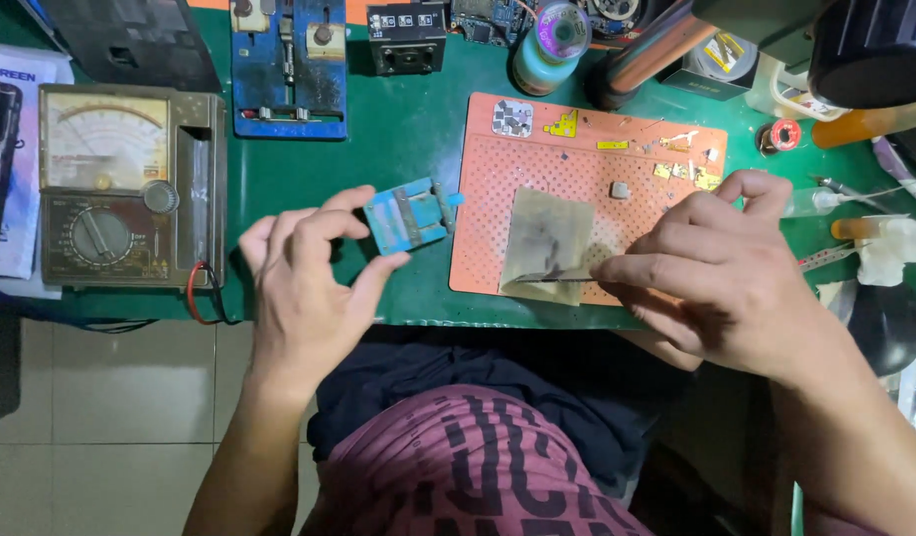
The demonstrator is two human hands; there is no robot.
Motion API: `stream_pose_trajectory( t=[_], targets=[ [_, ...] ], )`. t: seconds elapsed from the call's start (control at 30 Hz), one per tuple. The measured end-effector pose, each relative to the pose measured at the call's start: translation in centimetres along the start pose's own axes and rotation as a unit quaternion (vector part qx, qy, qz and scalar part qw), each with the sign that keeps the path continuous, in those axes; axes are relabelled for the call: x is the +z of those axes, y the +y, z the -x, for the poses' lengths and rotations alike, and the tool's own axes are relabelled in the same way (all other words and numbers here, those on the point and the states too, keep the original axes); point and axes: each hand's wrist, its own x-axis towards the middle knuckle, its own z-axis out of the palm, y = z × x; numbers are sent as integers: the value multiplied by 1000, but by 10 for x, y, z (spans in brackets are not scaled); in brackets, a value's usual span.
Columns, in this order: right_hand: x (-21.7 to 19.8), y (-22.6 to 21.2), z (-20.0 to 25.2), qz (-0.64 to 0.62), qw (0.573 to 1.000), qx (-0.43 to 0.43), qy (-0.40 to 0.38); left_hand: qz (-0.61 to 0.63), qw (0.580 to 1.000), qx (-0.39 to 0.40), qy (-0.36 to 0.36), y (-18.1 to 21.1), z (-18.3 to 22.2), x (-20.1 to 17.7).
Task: Technician repairing a mobile phone motherboard by inspecting components with tweezers and testing with probes.
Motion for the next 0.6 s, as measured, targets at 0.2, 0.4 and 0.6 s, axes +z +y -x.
stream_pose_trajectory(
  t=[0.2, 0.4, 0.6],
  targets=[
    [29, 11, 1, 30, 995, -44, 83, -68, 992, -62, 87, -17, 17, -4],
    [53, 17, 20, -106, 987, 94, 79, -25, 993, -42, 108, -19, 18, 0],
    [71, 17, 32, -84, 979, 158, 93, -23, 992, -88, 88, -10, 17, 4]
  ],
)
